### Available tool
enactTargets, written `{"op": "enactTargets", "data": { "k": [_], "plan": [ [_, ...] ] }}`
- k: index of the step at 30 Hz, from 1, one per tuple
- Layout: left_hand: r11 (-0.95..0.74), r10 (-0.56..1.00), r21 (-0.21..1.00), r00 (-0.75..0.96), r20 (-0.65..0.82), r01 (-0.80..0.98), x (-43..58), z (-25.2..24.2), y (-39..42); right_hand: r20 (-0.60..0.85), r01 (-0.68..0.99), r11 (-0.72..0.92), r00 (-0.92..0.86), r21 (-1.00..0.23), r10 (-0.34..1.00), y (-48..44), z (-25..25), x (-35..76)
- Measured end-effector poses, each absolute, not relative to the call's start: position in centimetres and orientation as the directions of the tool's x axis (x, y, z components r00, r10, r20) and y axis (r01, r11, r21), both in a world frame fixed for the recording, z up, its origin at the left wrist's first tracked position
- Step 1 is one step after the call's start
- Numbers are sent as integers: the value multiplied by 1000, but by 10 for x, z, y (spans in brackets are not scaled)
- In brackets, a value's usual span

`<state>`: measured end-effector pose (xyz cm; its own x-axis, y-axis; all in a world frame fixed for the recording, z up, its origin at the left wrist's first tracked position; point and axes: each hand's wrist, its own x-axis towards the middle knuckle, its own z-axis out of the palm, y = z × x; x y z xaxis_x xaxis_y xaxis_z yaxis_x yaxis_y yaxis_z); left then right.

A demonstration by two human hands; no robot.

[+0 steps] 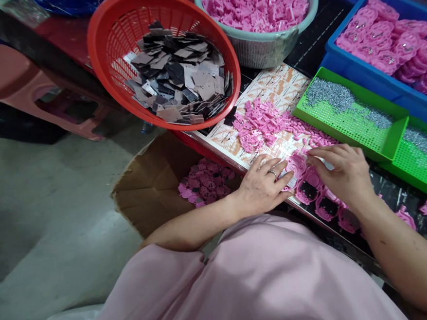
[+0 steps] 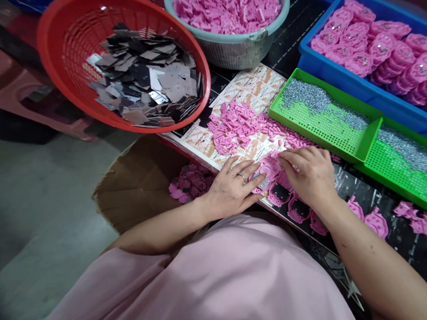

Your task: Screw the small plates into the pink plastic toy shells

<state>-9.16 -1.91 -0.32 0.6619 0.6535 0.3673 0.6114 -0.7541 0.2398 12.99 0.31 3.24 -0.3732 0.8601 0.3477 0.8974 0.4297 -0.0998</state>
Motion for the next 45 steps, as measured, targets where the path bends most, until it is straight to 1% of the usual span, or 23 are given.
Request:
{"op": "enactTargets", "data": {
  "k": [3, 6, 10, 13, 16, 20, 25, 27, 30, 32, 35, 37, 38, 40, 42, 45],
  "plan": [
    [-750, 657, 238, 657, 369, 617, -91, -4, -19, 359, 907, 417, -371, -59, 857, 5, 33, 131],
    [-748, 659, 225, 654, 372, 625, -91, -4, -20, 367, 882, 470, -427, -32, 826, 4, 29, 126],
    [-753, 652, 219, 659, 375, 620, -91, -3, -20, 415, 857, 515, -475, 17, 776, 1, 23, 121],
    [-749, 658, 223, 660, 362, 625, -90, -2, -21, 412, 845, 534, -498, 34, 763, 1, 20, 120],
    [-754, 649, 212, 659, 379, 621, -89, -3, -20, 394, 846, 528, -512, 75, 763, 0, 21, 119],
    [-769, 628, 188, 665, 404, 611, -90, -3, -19, 314, 836, 522, -547, 167, 776, -1, 29, 113],
    [-772, 622, 191, 662, 419, 606, -90, -3, -18, 129, 792, 531, -586, 302, 800, -4, 45, 100],
    [-773, 622, 190, 665, 414, 605, -89, -4, -19, 106, 779, 532, -591, 331, 800, -3, 47, 97],
    [-776, 622, 190, 677, 395, 602, -91, -3, -20, 158, 795, 523, -584, 307, 796, -2, 46, 96],
    [-782, 615, 206, 675, 408, 588, -94, 0, -15, 194, 808, 514, -575, 289, 795, -1, 43, 97],
    [-734, 657, 211, 596, 462, 645, -100, 7, 2, 236, 828, 492, -552, 269, 800, -2, 39, 99],
    [-649, 715, 162, 524, 463, 743, -103, 11, 18, 264, 842, 478, -534, 251, 803, -3, 39, 100],
    [-621, 729, 116, 517, 449, 775, -103, 13, 27, 287, 849, 470, -526, 242, 801, -4, 40, 102],
    [-597, 741, 16, 544, 394, 802, -100, 14, 42, 351, 865, 450, -501, 221, 791, -5, 44, 108],
    [-592, 748, -53, 572, 337, 804, -97, 14, 54, 410, 880, 435, -475, 193, 779, -6, 49, 118],
    [-612, 749, -61, 603, 276, 789, -97, 13, 67, 447, 882, 449, -462, 142, 767, -4, 52, 135]
  ]
}}
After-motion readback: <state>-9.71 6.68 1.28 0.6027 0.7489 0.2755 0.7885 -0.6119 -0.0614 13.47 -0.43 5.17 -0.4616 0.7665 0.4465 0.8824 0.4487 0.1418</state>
